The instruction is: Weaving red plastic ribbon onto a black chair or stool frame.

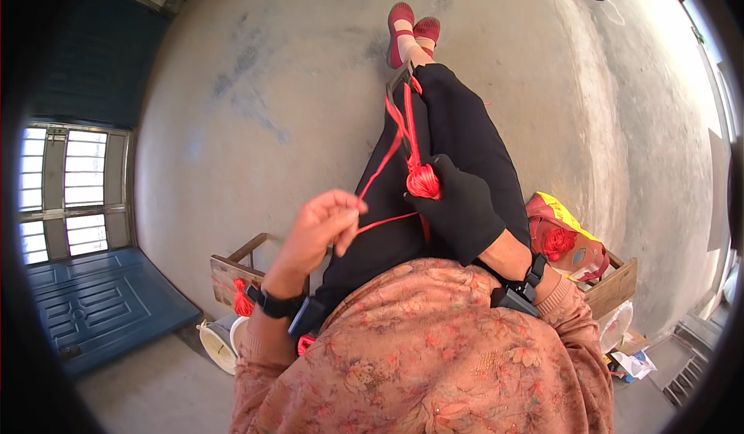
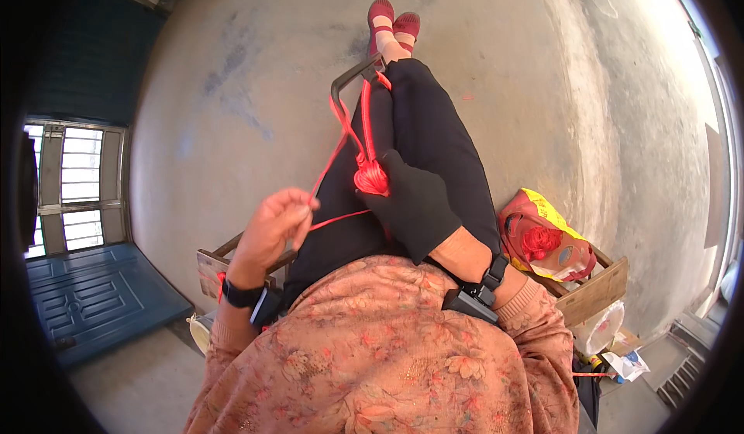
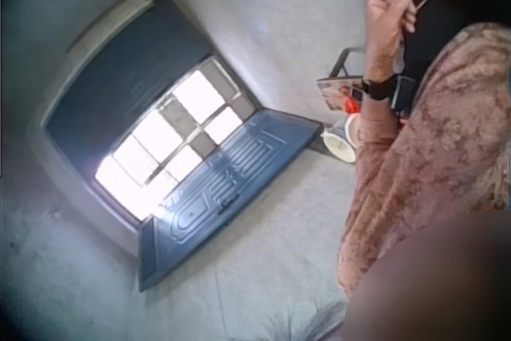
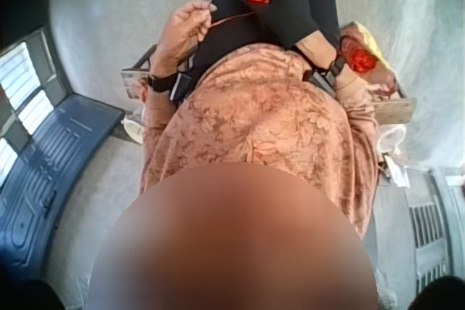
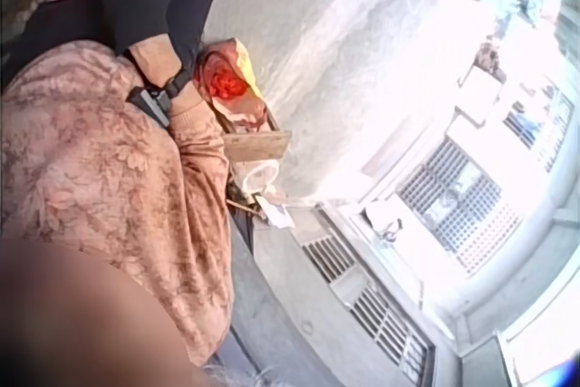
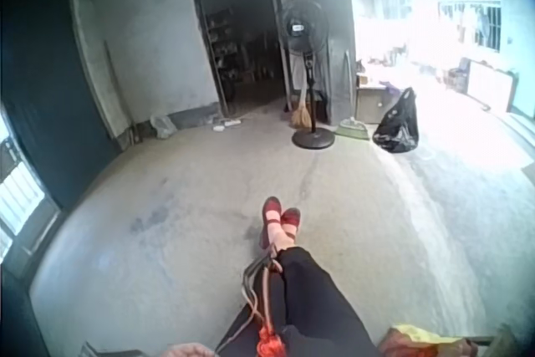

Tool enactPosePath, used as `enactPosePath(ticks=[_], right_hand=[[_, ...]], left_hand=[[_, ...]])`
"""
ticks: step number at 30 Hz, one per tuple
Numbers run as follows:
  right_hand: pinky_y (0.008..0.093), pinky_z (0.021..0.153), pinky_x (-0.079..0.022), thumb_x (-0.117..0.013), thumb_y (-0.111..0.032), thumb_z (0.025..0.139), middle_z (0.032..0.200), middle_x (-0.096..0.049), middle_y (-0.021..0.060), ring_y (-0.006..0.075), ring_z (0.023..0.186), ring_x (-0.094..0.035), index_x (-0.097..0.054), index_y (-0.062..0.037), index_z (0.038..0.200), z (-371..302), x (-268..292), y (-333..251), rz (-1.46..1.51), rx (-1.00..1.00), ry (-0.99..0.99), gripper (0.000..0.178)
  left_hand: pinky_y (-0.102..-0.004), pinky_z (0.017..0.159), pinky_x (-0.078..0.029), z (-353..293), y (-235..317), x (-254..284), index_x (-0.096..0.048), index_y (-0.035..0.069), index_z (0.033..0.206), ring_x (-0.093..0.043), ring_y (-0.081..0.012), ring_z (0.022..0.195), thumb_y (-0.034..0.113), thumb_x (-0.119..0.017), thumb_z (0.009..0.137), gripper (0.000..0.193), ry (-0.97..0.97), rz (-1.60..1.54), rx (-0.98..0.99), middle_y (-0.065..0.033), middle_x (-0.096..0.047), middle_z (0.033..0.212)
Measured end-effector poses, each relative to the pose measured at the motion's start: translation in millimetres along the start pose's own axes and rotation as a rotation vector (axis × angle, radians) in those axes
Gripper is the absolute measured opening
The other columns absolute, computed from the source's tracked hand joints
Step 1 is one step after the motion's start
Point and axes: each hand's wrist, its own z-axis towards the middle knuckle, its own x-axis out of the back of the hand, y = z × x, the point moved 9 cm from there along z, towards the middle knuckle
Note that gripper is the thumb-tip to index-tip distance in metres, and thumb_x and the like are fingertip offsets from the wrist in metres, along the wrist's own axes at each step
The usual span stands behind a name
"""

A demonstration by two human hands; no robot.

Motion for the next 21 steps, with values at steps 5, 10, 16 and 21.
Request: enactPosePath(ticks=[5,10,16,21], right_hand=[[0.0427,0.066,-0.055,-0.077,-0.027,0.082,0.084,-0.069,0.0168,0.0365,0.079,-0.069,-0.058,-0.0071,0.112,2.7,3.1,-3.3,-0.027,-0.064,-0.003,0.041],[0.0425,0.066,-0.055,-0.077,-0.027,0.082,0.083,-0.069,0.0161,0.0362,0.078,-0.069,-0.059,-0.0081,0.111,-0.1,1.6,2.9,-0.027,-0.072,0.013,0.040],[0.0422,0.064,-0.055,-0.079,-0.027,0.080,0.081,-0.069,0.0162,0.0360,0.075,-0.069,-0.058,-0.0073,0.109,-1.2,1.2,3.7,-0.036,-0.061,0.011,0.040],[0.0413,0.065,-0.055,-0.080,-0.022,0.079,0.080,-0.068,0.0170,0.0361,0.075,-0.069,-0.057,-0.0069,0.110,-0.2,-0.6,0.4,-0.039,-0.034,0.022,0.041]], left_hand=[[-0.0214,0.050,-0.050,49.6,56.9,-3.8,-0.057,0.002,0.122,-0.062,-0.0101,0.073,0.016,-0.057,0.101,0.025,0.145,-0.004,-0.221,-0.0096,-0.068,0.102],[-0.0194,0.048,-0.045,39.8,62.2,3.2,-0.056,0.002,0.123,-0.059,-0.0081,0.067,0.016,-0.059,0.100,0.027,0.097,-0.057,-0.182,-0.0069,-0.066,0.092],[-0.0185,0.044,-0.038,-14.6,31.4,35.2,-0.058,0.002,0.118,-0.051,-0.0065,0.055,0.014,-0.058,0.100,0.021,0.170,-0.120,-0.119,-0.0045,-0.062,0.076],[-0.0182,0.042,-0.036,-42.6,-3.6,52.3,-0.061,0.002,0.112,-0.046,-0.0062,0.048,0.012,-0.057,0.100,0.016,0.239,-0.134,-0.018,-0.0026,-0.058,0.068]])
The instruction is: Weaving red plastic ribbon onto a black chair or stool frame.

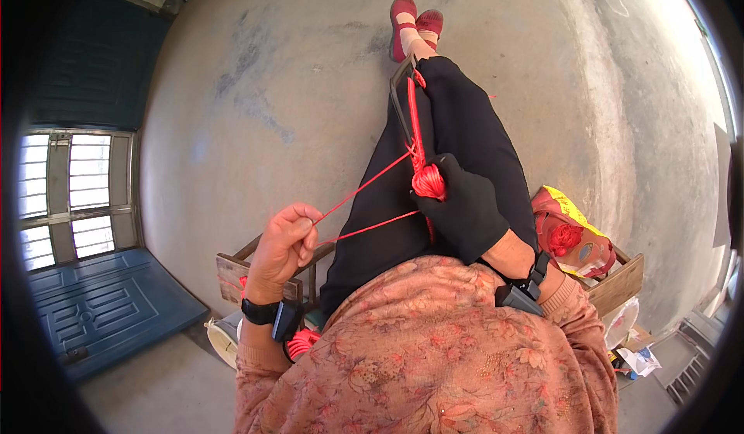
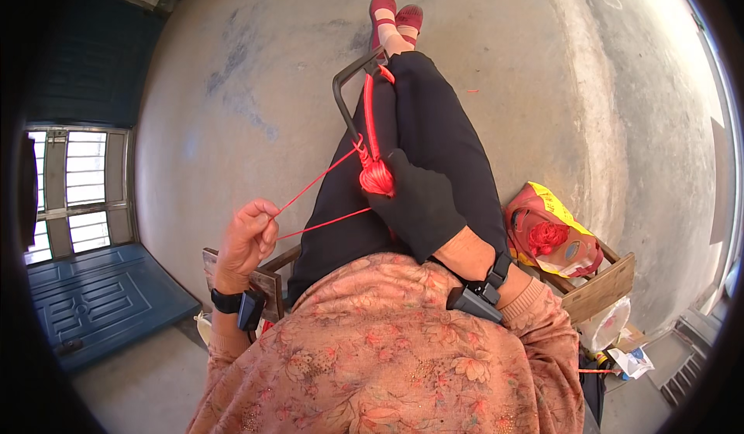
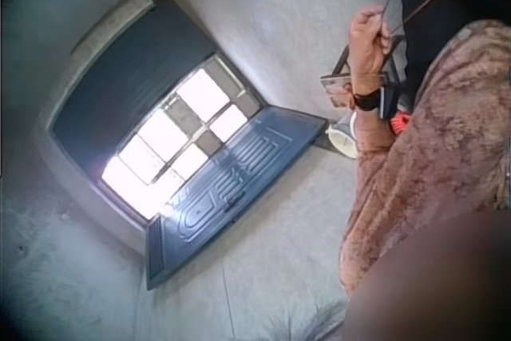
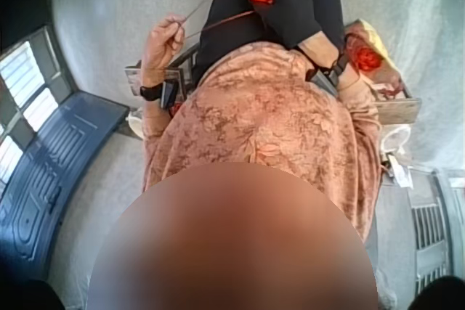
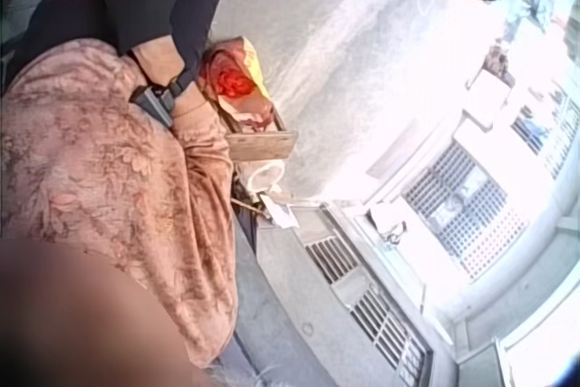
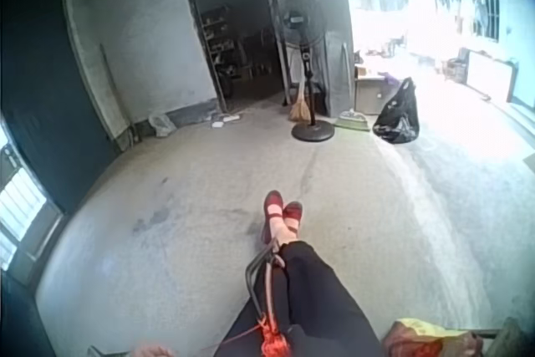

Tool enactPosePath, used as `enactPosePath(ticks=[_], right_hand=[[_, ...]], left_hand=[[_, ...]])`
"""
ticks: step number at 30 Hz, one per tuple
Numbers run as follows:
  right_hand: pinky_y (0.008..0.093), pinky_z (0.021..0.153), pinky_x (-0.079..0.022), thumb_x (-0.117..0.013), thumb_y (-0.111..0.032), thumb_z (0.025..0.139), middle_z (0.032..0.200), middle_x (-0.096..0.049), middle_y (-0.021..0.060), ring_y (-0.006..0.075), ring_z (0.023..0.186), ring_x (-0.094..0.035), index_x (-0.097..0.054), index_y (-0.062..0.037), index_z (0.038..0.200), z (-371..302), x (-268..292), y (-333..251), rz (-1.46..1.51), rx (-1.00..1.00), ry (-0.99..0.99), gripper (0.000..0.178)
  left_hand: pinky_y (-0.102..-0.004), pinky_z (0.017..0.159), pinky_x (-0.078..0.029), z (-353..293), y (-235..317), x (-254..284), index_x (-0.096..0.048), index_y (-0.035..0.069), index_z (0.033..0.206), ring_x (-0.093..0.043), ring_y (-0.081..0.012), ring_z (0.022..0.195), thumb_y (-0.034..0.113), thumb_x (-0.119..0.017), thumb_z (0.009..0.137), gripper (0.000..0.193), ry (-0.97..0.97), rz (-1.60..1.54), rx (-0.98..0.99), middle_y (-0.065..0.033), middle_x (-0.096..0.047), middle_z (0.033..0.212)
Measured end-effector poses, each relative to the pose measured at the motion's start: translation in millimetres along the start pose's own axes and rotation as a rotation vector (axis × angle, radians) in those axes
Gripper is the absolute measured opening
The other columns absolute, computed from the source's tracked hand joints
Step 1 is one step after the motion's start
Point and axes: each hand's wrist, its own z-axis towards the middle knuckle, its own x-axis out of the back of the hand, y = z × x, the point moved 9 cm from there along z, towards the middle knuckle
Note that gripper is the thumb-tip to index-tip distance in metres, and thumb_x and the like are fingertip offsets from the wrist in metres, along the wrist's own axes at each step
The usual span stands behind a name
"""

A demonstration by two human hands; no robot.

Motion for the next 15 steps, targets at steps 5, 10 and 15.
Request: enactPosePath(ticks=[5,10,15], right_hand=[[0.0435,0.066,-0.056,-0.077,-0.024,0.077,0.082,-0.069,0.0172,0.0371,0.076,-0.069,-0.057,-0.0066,0.112,-0.7,0.1,0.1,0.011,-0.035,-0.005,0.043],[0.0428,0.069,-0.056,-0.077,-0.024,0.078,0.083,-0.069,0.0179,0.0376,0.078,-0.069,-0.057,-0.0055,0.112,-3.6,-4.5,1.0,0.049,-0.085,-0.057,0.044],[0.0351,0.075,-0.054,-0.074,-0.026,0.086,0.092,-0.070,0.0128,0.0246,0.083,-0.070,-0.061,-0.0034,0.112,1.3,13.8,32.9,0.287,-0.305,-0.012,0.037]], left_hand=[[-0.0170,0.046,-0.034,-21.8,-17.5,-2.6,-0.067,0.000,0.102,-0.046,-0.0033,0.051,0.011,-0.061,0.097,0.013,-0.027,0.227,0.078,0.0002,-0.061,0.070],[-0.0196,0.052,-0.034,-57.1,-28.5,-32.5,-0.070,0.000,0.089,-0.045,-0.0013,0.059,0.013,-0.070,0.090,0.013,-0.220,0.275,0.171,0.0009,-0.065,0.074],[-0.0234,0.051,-0.034,-53.1,1.9,-76.4,-0.067,-0.001,0.101,-0.047,-0.0080,0.057,0.014,-0.067,0.092,0.018,-0.502,-0.057,0.039,-0.0061,-0.068,0.077]])
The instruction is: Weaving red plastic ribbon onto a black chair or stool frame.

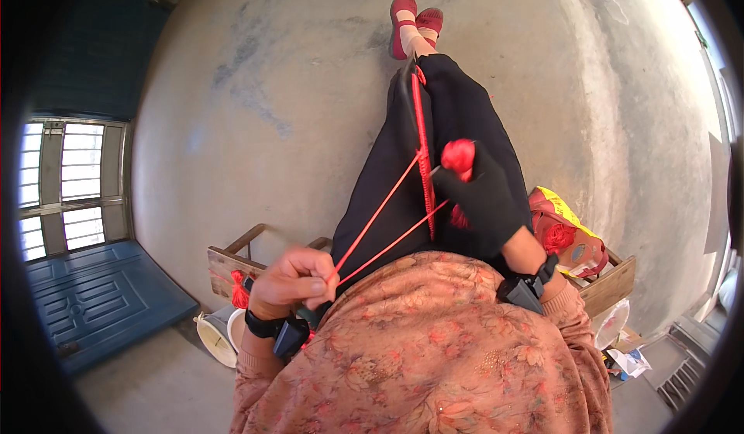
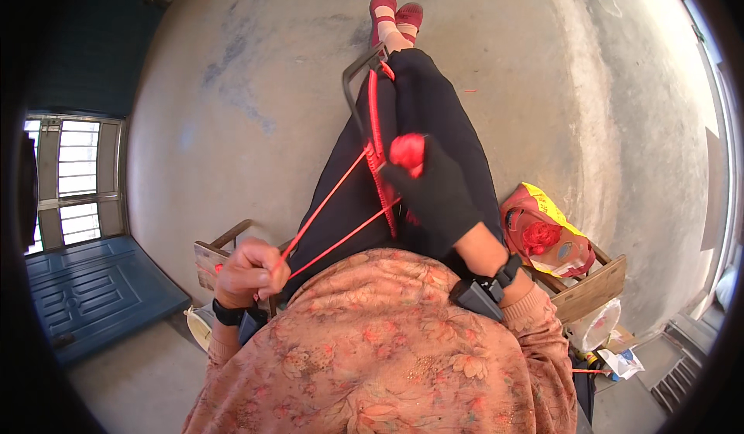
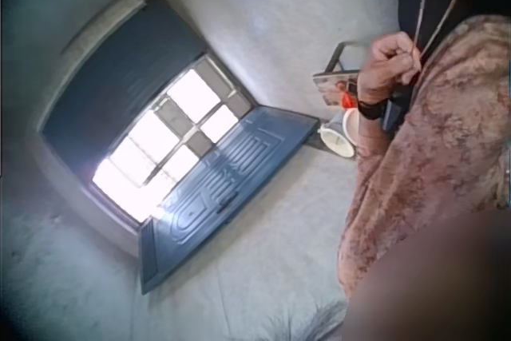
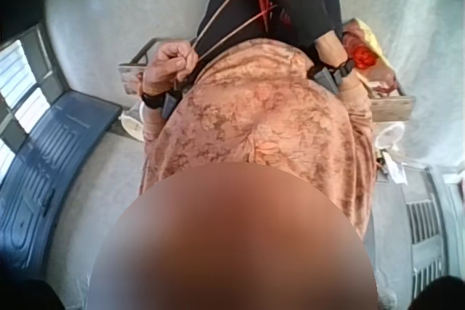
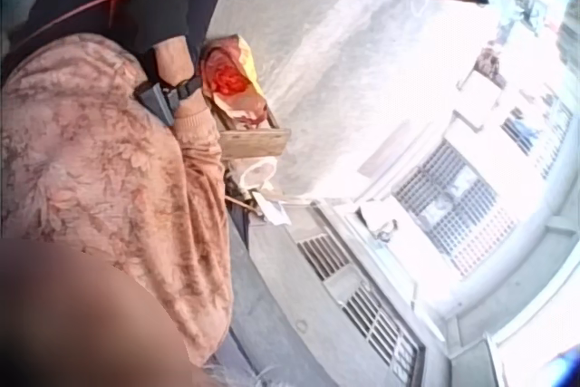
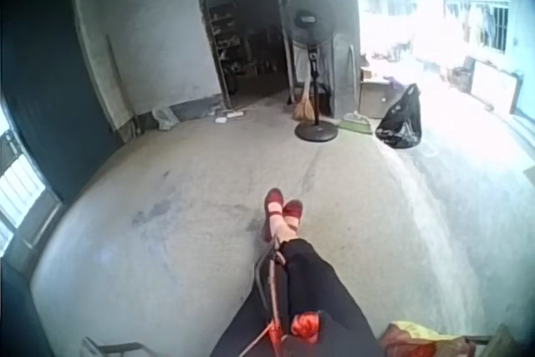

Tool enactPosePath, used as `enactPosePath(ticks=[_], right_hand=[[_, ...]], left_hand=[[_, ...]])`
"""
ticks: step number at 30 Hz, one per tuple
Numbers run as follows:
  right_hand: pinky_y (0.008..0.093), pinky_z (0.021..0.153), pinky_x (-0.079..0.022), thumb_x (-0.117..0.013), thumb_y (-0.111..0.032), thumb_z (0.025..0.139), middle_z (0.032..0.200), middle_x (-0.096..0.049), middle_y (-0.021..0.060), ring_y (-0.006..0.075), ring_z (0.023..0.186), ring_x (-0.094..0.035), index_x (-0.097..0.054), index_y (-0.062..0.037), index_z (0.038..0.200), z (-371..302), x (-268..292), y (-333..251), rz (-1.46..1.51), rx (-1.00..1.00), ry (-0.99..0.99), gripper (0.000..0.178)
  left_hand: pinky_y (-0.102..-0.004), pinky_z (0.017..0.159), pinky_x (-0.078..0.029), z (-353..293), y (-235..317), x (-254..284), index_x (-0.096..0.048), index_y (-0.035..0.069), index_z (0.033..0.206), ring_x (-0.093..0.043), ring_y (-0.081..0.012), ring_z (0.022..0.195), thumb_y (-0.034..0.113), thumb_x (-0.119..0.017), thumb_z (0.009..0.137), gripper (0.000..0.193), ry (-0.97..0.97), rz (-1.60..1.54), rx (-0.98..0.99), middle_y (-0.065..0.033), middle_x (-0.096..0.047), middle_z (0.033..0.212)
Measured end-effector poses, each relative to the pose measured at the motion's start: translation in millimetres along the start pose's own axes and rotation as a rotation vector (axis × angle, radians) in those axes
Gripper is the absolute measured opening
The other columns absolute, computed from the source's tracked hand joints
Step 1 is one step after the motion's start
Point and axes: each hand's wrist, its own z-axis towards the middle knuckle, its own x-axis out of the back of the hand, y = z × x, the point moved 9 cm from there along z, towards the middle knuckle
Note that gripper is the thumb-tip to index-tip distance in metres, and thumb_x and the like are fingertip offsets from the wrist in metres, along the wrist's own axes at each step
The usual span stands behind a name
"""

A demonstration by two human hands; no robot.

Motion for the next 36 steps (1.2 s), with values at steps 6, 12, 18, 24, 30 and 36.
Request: enactPosePath(ticks=[6,12,18,24,30,36], right_hand=[[0.0274,0.080,-0.049,-0.066,-0.017,0.094,0.101,-0.068,0.0021,0.0110,0.088,-0.061,-0.064,-0.0020,0.122,19.7,60.7,-11.0,0.298,-0.052,0.069,0.032],[0.0309,0.078,-0.053,-0.066,-0.020,0.093,0.104,-0.069,0.0116,0.0188,0.091,-0.068,-0.064,-0.0020,0.122,38.5,23.2,-58.1,-0.224,0.182,0.087,0.035],[0.0314,0.087,-0.052,-0.066,-0.016,0.092,0.115,-0.068,0.0127,0.0167,0.101,-0.066,-0.056,-0.0018,0.133,42.2,4.8,-41.3,0.158,0.133,-0.011,0.045],[0.0376,0.098,-0.048,-0.074,-0.021,0.084,0.129,-0.062,0.0151,0.0278,0.117,-0.060,-0.055,-0.0037,0.135,31.9,49.4,-65.3,-0.224,0.334,0.259,0.058],[0.0420,0.109,-0.040,-0.080,-0.025,0.074,0.130,-0.060,0.0132,0.0362,0.129,-0.049,-0.062,-0.0067,0.123,19.4,2.5,-151.5,-0.473,0.843,0.156,0.055],[0.0344,0.082,-0.053,-0.073,-0.014,0.085,0.096,-0.069,0.0120,0.0278,0.090,-0.067,-0.070,-0.0051,0.095,-20.9,-12.3,-139.6,-0.035,0.737,-0.568,0.014]], left_hand=[[-0.0436,0.092,-0.055,73.8,81.6,-5.0,-0.057,0.002,0.130,-0.055,-0.0353,0.124,0.026,-0.069,0.092,0.046,0.046,0.006,-0.666,-0.0262,-0.049,0.138],[-0.0351,0.087,-0.056,166.1,22.7,26.6,-0.057,0.004,0.135,-0.063,-0.0169,0.108,0.014,-0.058,0.100,0.035,0.236,0.020,-0.268,-0.0065,-0.064,0.123],[-0.0278,0.076,-0.054,176.7,-8.2,64.3,-0.060,0.007,0.130,-0.065,-0.0098,0.096,0.016,-0.058,0.101,0.031,0.374,0.082,-0.262,-0.0017,-0.069,0.113],[-0.0369,0.088,-0.053,125.4,72.5,65.1,-0.054,0.006,0.134,-0.061,-0.0210,0.115,0.027,-0.046,0.103,0.038,0.266,-0.165,-0.494,-0.0100,-0.063,0.130],[-0.0460,0.090,-0.052,22.9,125.8,-2.6,-0.051,0.001,0.130,-0.052,-0.0297,0.124,0.025,-0.057,0.094,0.043,0.018,-0.256,-0.722,-0.0183,-0.049,0.143],[-0.0334,0.074,-0.050,-23.6,155.4,-5.2,-0.054,0.003,0.121,-0.058,-0.0192,0.105,0.025,-0.059,0.095,0.035,0.279,0.073,-0.883,-0.0151,-0.058,0.121]])
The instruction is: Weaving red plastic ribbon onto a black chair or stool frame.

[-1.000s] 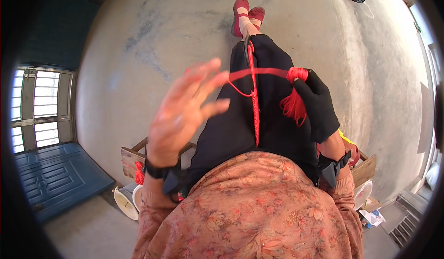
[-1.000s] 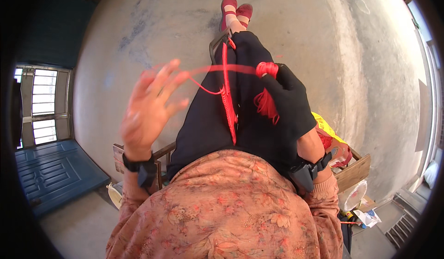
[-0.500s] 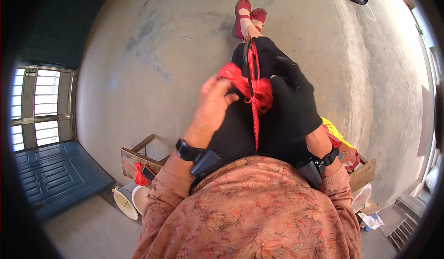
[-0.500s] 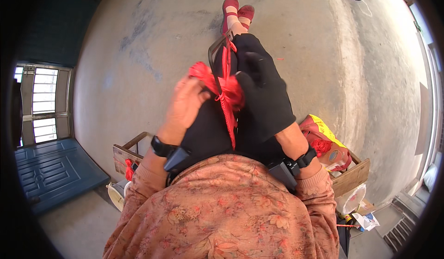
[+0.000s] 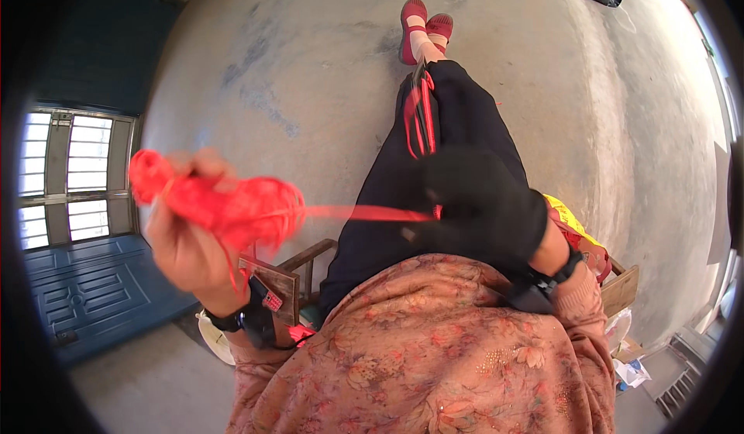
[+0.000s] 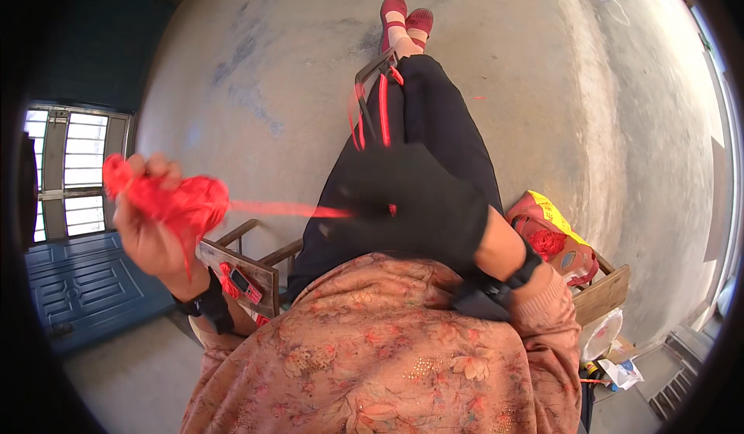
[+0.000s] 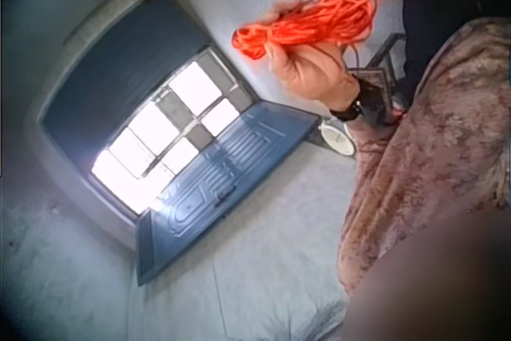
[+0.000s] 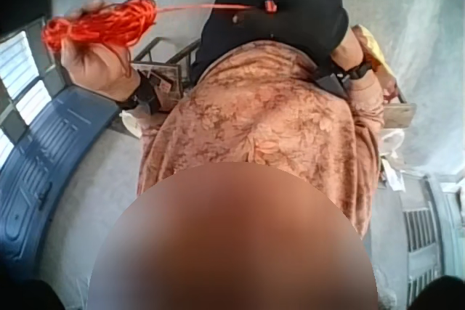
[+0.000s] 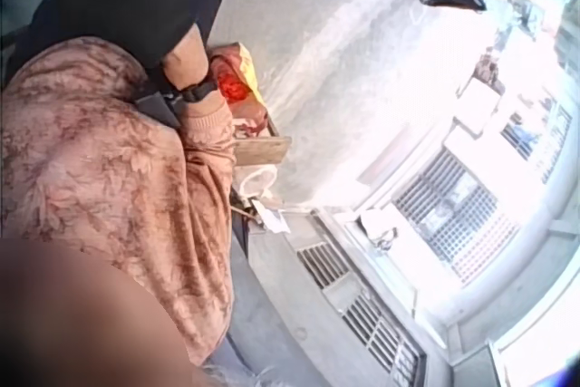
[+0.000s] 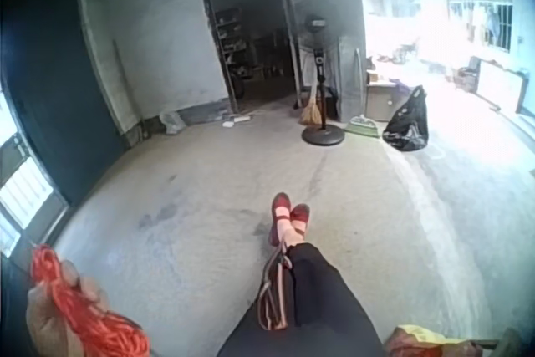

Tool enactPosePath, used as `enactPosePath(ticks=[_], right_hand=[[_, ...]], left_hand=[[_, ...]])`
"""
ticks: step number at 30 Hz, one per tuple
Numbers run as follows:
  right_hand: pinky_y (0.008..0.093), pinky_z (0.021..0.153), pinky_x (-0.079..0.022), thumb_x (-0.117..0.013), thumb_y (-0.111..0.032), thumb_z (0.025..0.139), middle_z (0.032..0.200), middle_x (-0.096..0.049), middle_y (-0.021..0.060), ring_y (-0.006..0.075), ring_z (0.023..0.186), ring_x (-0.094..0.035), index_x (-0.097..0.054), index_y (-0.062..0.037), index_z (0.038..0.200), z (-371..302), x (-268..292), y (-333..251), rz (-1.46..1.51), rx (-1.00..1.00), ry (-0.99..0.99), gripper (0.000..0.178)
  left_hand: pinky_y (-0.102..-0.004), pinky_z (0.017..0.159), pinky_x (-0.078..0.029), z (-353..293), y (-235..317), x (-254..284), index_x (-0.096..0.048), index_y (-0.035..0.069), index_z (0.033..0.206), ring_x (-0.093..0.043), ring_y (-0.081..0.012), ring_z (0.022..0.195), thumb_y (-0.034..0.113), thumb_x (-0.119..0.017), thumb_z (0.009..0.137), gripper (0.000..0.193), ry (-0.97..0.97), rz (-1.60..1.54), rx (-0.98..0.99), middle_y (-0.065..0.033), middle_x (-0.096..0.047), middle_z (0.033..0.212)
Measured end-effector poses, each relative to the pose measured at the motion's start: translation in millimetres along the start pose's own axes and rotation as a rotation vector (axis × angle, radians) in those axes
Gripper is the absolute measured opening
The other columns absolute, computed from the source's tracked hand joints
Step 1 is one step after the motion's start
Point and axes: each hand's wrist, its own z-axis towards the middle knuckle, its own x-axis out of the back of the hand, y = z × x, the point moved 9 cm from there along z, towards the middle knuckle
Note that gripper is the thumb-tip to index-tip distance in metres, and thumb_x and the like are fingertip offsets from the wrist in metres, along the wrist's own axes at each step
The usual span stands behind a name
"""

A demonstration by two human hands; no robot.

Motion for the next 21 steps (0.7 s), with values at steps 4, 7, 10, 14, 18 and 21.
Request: enactPosePath(ticks=[4,7,10,14,18,21], right_hand=[[0.0300,0.068,-0.054,-0.066,-0.005,0.091,0.085,-0.069,0.0126,0.0211,0.073,-0.068,-0.070,-0.0003,0.093,-45.7,0.8,-2.6,0.565,-0.126,0.019,0.007],[0.0302,0.070,-0.055,-0.061,0.000,0.094,0.090,-0.070,0.0120,0.0159,0.078,-0.068,-0.068,0.0070,0.100,-72.7,-11.1,-1.0,0.921,-0.372,0.035,0.012],[0.0315,0.070,-0.055,-0.059,0.000,0.095,0.093,-0.071,0.0132,0.0171,0.079,-0.069,-0.067,0.0070,0.104,-93.4,-14.1,-5.4,0.974,-0.437,0.075,0.013],[0.0276,0.059,-0.050,-0.059,0.000,0.096,0.096,-0.073,0.0134,0.0114,0.065,-0.062,-0.067,0.0009,0.108,-122.5,-17.9,-12.5,1.041,-0.453,0.140,0.015],[0.0253,0.057,-0.047,-0.059,0.001,0.094,0.097,-0.073,0.0123,0.0086,0.064,-0.058,-0.067,-0.0023,0.108,-130.1,9.8,-11.8,0.757,-0.440,0.341,0.017],[0.0250,0.071,-0.049,-0.062,-0.003,0.091,0.103,-0.071,0.0118,0.0116,0.080,-0.063,-0.066,-0.0028,0.113,-113.2,60.0,6.2,0.328,-0.488,0.433,0.022]], left_hand=[[-0.0254,0.064,-0.049,10.9,-57.2,47.2,-0.055,0.004,0.120,-0.063,-0.0134,0.078,0.026,-0.062,0.094,0.035,0.232,0.354,0.228,-0.0089,-0.064,0.095],[-0.0237,0.064,-0.048,10.8,-125.3,43.9,-0.058,0.002,0.119,-0.058,-0.0066,0.074,0.017,-0.069,0.090,0.034,0.144,0.608,0.417,-0.0019,-0.063,0.089],[-0.0259,0.065,-0.049,10.0,-180.6,3.8,-0.060,0.002,0.108,-0.058,-0.0067,0.070,0.014,-0.079,0.081,0.035,-0.073,0.660,0.447,0.0000,-0.063,0.081],[-0.0324,0.068,-0.053,15.2,-198.9,-30.7,-0.062,0.002,0.102,-0.063,-0.0160,0.068,0.019,-0.081,0.072,0.040,-0.094,1.053,0.240,-0.0084,-0.064,0.072],[-0.0327,0.072,-0.054,16.8,-204.0,-22.6,-0.064,0.001,0.098,-0.067,-0.0170,0.077,0.020,-0.081,0.076,0.034,-0.061,1.010,0.293,-0.0086,-0.068,0.083],[-0.0304,0.078,-0.056,19.6,-192.3,6.8,-0.063,0.001,0.105,-0.068,-0.0163,0.085,0.015,-0.076,0.082,0.030,0.038,0.651,0.389,-0.0080,-0.070,0.098]])
